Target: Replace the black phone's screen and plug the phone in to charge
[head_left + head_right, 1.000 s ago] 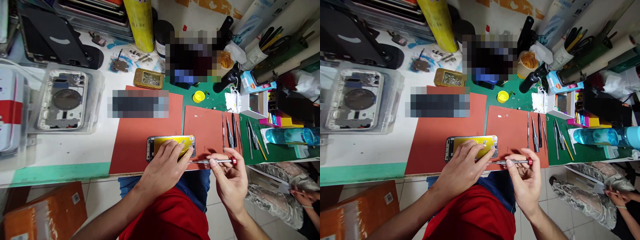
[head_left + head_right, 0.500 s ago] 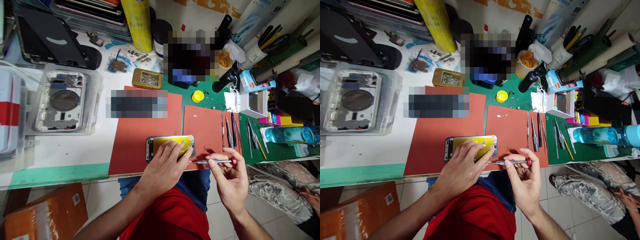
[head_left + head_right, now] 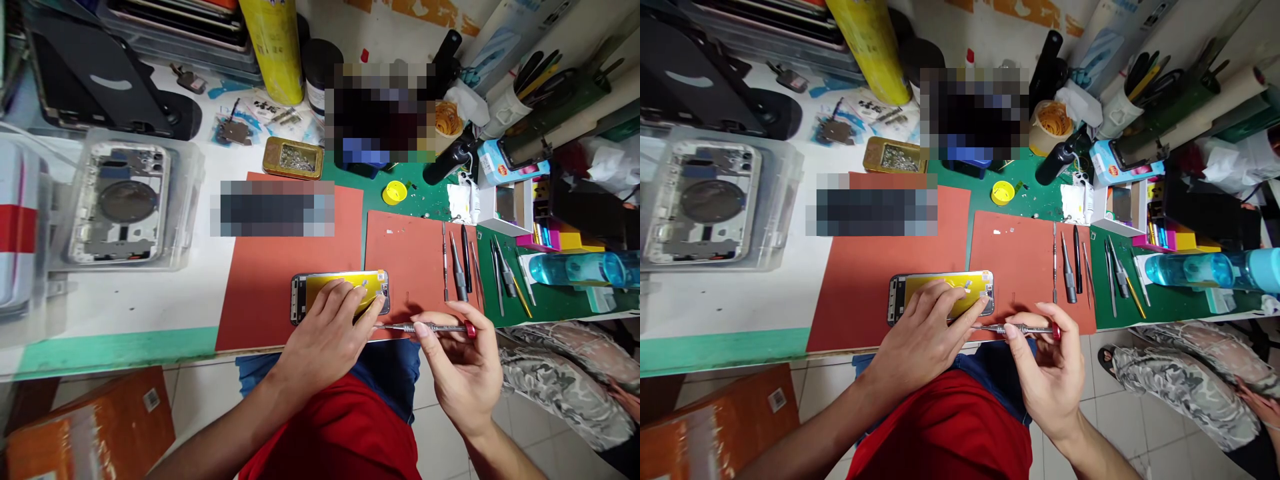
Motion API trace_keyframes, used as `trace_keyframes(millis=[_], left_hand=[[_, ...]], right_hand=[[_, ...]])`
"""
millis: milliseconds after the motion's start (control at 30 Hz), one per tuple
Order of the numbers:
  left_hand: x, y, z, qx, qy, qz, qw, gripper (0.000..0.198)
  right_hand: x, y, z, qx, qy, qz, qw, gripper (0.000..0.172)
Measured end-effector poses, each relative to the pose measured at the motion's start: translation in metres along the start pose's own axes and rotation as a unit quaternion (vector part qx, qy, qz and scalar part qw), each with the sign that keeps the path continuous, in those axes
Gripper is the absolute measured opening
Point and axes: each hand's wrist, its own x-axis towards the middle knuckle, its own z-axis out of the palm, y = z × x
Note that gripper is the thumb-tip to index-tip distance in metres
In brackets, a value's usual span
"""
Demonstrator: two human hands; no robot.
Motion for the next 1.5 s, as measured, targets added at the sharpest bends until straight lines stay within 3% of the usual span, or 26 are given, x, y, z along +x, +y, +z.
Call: trace_keyframes(millis=[233,400,533,700,967,1267,1367,1500], left_hand=[[0.0,0.0,0.001,-0.006,0.006,-0.004,1.0,0.046],[0.002,0.001,0.0,-0.012,0.022,-0.007,1.0,0.042],[0.002,0.001,0.0,-0.021,0.019,-0.006,1.0,0.044],[0.0,0.0,0.001,-0.026,0.014,-0.004,1.0,0.048],[-0.001,0.0,0.004,-0.04,-0.002,-0.005,0.999,0.056],[-0.001,0.0,0.001,-0.044,-0.006,-0.008,0.999,0.051],[0.0,0.0,0.001,-0.047,0.001,-0.008,0.999,0.049],[0.003,0.0,0.0,-0.049,0.021,-0.01,0.999,0.044]], right_hand=[[0.004,-0.003,-0.008,-0.012,0.027,-0.021,0.999,0.049],[0.014,0.008,-0.011,-0.114,0.07,-0.162,0.978,0.064],[0.022,0.017,-0.009,-0.198,0.028,-0.246,0.948,0.076],[0.022,0.021,-0.009,-0.223,-0.011,-0.255,0.941,0.083],[0.022,0.022,-0.01,-0.247,-0.019,-0.263,0.932,0.087],[0.025,0.017,-0.008,-0.287,-0.001,-0.295,0.911,0.084],[0.028,0.014,-0.01,-0.269,-0.039,-0.286,0.919,0.086],[0.041,0.002,-0.012,-0.26,-0.152,-0.291,0.908,0.08]])
